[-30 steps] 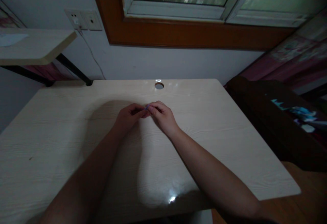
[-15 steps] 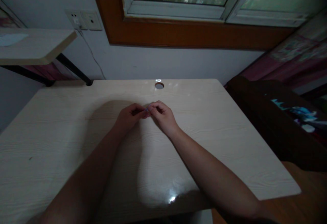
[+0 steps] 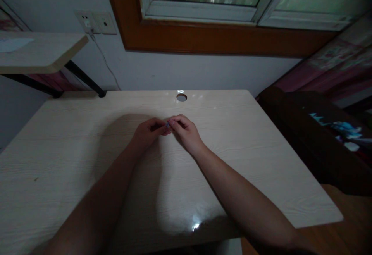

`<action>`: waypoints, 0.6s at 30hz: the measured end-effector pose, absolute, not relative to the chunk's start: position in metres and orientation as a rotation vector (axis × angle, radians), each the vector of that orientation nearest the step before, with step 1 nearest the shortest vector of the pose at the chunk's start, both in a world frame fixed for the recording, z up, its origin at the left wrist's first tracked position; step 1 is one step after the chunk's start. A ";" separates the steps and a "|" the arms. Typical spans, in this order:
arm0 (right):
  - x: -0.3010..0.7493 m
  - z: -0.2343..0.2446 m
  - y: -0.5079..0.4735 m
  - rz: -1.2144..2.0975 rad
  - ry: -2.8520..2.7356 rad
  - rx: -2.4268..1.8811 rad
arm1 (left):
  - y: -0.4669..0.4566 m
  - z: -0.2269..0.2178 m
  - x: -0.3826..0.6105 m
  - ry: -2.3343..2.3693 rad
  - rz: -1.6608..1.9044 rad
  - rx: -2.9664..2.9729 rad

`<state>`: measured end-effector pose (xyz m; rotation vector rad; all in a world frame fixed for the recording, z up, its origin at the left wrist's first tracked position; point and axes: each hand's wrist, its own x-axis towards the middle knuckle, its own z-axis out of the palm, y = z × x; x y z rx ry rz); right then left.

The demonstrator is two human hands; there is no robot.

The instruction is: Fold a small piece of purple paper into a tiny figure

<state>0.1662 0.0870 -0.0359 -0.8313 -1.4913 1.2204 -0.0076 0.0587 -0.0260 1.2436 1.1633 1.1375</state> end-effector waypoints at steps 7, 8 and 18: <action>0.166 -0.036 0.086 1.189 -1.517 -0.843 | 0.059 -0.026 -0.007 1.168 1.112 1.284; 0.166 -0.036 0.086 1.179 -1.524 -0.845 | 0.059 -0.024 -0.007 1.173 1.108 1.288; 0.167 -0.038 0.086 1.126 -1.561 -0.887 | 0.059 -0.022 -0.007 1.191 1.090 1.293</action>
